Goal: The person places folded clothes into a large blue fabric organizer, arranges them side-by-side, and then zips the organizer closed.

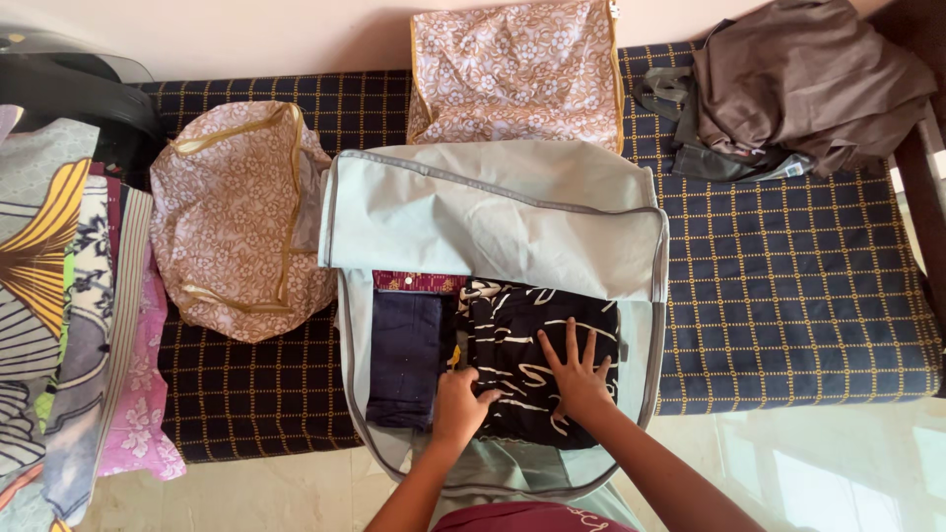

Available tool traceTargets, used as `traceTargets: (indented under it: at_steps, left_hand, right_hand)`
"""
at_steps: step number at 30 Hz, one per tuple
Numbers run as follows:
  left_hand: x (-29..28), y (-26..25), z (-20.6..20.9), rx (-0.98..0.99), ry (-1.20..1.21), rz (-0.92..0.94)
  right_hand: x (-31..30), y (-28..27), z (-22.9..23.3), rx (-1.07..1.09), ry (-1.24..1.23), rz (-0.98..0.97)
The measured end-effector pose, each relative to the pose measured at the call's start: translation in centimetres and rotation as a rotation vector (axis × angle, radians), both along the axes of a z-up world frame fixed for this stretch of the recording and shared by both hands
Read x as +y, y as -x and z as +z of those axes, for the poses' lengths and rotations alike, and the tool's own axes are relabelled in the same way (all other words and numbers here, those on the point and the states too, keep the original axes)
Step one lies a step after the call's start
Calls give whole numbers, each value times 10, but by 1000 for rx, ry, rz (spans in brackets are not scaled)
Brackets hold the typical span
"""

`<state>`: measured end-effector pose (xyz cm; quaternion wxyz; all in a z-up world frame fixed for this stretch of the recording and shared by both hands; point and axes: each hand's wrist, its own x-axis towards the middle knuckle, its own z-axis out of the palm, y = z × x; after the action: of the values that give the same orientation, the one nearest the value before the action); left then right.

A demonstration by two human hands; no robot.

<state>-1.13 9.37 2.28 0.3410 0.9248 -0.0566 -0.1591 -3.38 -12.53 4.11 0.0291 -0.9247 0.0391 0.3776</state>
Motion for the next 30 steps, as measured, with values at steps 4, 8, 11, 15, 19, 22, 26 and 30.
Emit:
traceTargets:
  at_steps: [4,8,11,15,19,22,26,30]
  left_hand:
    - [13,-8,-27,376,12,29]
    - [43,-20,-59,296,-116,-5]
    - [46,-18,-74,383,-95,-49]
    - [48,-28,-69,669,26,-105]
    - [43,-28,-58,489,-221,-228]
    - [39,-24,-58,427,-280,-210]
    - [40,-21,-54,370,-78,-31]
    - [44,-35,-27,116,93,-9]
  right_hand:
    - [-3,3,-4,-11,4,0]
    - [-7,5,-10,-28,-23,-16]
    - [-7,7,-12,-39,-26,-9]
    - [-10,7,-11,-28,-44,-21]
    - [-9,3,-8,-1,-62,-41]
    - [-8,1,-3,-1,-75,-57]
    - [-33,-8,3,-179,-280,-151]
    - [-111,-30,24,-1089,-432,-277]
